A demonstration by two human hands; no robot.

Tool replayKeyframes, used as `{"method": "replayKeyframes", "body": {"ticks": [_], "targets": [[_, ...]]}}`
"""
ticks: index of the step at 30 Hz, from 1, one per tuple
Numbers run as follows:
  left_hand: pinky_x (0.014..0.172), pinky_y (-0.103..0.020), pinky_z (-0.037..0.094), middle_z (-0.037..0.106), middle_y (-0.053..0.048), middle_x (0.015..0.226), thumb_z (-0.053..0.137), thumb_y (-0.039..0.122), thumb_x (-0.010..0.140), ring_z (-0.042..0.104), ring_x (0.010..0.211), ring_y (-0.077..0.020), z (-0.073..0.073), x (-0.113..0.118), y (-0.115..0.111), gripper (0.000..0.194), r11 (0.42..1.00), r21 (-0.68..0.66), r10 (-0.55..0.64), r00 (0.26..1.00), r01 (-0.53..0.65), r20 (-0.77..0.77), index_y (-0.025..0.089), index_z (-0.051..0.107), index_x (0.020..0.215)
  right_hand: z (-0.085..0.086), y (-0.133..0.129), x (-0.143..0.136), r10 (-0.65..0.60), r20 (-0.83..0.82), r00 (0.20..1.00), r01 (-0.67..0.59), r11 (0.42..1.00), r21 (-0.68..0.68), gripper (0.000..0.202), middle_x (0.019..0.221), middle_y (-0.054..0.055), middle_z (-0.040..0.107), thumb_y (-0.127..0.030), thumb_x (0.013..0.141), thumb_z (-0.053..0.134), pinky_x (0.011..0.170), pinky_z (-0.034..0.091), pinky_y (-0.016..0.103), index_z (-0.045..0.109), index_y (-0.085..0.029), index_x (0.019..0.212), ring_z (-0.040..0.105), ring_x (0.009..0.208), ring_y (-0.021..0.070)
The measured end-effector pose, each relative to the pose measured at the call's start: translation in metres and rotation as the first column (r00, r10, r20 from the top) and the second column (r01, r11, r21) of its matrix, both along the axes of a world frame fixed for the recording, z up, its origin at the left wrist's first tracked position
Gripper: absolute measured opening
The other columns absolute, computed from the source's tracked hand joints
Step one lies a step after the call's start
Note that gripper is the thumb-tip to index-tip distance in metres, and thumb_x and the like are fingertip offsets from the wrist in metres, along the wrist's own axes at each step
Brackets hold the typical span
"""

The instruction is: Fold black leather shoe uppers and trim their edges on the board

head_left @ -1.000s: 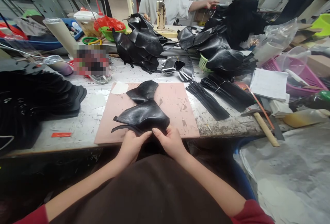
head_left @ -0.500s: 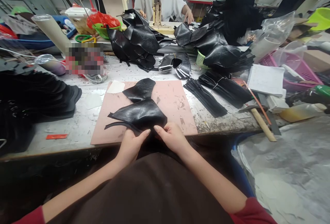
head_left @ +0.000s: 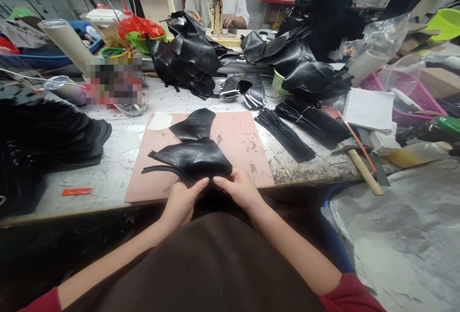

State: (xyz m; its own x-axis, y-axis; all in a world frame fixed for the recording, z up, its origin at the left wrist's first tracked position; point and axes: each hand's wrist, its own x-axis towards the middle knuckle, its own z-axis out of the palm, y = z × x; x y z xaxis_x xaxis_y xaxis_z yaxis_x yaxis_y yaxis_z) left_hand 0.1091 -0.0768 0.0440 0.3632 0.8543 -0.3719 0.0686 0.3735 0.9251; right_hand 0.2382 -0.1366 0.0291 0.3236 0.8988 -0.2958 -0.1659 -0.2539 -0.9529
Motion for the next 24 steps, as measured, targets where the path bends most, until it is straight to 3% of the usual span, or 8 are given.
{"method": "replayKeyframes", "body": {"ticks": [3,6,11,18,21,24], "targets": [[0.070,-0.031,0.052,0.070,-0.004,0.078,0.074,0.031,0.058,0.064,0.076,-0.0207,-0.002,-0.002,0.001,0.033,0.991,-0.091,-0.099,0.995,0.101,0.028,0.013,0.065,0.084,-0.001,-0.002,0.002,-0.005,0.075,0.997,0.006,1.000,-0.015,0.026,0.058,0.000,0.056,-0.039,0.064,0.062,0.054,0.043,0.026,0.058,-0.014,0.064,0.051,0.056,0.0131],[0.063,-0.028,0.053,0.069,-0.002,0.068,0.073,0.034,0.060,0.063,0.066,-0.0182,-0.006,-0.004,0.002,0.027,0.987,-0.115,-0.111,0.994,0.109,-0.013,0.013,0.066,0.075,0.000,-0.003,0.004,0.014,0.105,0.994,-0.014,1.000,-0.001,0.026,0.060,0.001,0.058,-0.039,0.066,0.061,0.055,0.043,0.027,0.060,-0.013,0.065,0.053,0.058,0.0145],[0.063,-0.030,0.054,0.069,-0.003,0.065,0.072,0.037,0.060,0.064,0.066,-0.0203,-0.012,-0.004,0.001,0.026,0.985,-0.141,-0.102,0.995,0.102,0.005,0.013,0.066,0.069,0.001,-0.003,0.004,0.037,0.148,0.988,-0.047,0.997,0.061,0.024,0.064,0.003,0.062,-0.037,0.067,0.060,0.057,0.043,0.026,0.063,-0.013,0.070,0.057,0.064,0.0165],[0.081,-0.035,0.050,0.070,-0.006,0.089,0.077,0.028,0.055,0.063,0.087,-0.0239,-0.007,-0.003,0.001,0.048,0.984,-0.062,-0.159,0.983,0.165,0.086,0.013,0.062,0.098,0.003,-0.003,0.001,-0.009,0.269,0.963,0.009,1.000,0.002,0.023,0.061,0.002,0.060,-0.035,0.069,0.058,0.055,0.043,0.027,0.061,-0.012,0.065,0.054,0.060,0.0162],[0.075,-0.035,0.052,0.070,-0.006,0.079,0.078,0.027,0.053,0.064,0.080,-0.0241,-0.008,-0.003,0.001,0.038,0.990,-0.061,-0.125,0.992,0.125,0.013,0.012,0.065,0.085,0.003,-0.004,0.000,-0.002,0.282,0.959,0.000,1.000,0.008,0.022,0.060,0.002,0.060,-0.035,0.069,0.058,0.055,0.042,0.026,0.061,-0.014,0.064,0.054,0.061,0.0162],[0.069,-0.033,0.052,0.069,-0.003,0.064,0.078,0.026,0.053,0.064,0.068,-0.0211,-0.009,-0.002,0.001,0.024,0.973,-0.202,-0.115,0.993,0.116,0.016,0.012,0.065,0.067,0.003,-0.004,-0.001,-0.016,0.280,0.960,0.007,0.999,0.031,0.020,0.060,0.001,0.060,-0.035,0.069,0.060,0.056,0.041,0.026,0.062,-0.015,0.064,0.054,0.063,0.0168]]}}
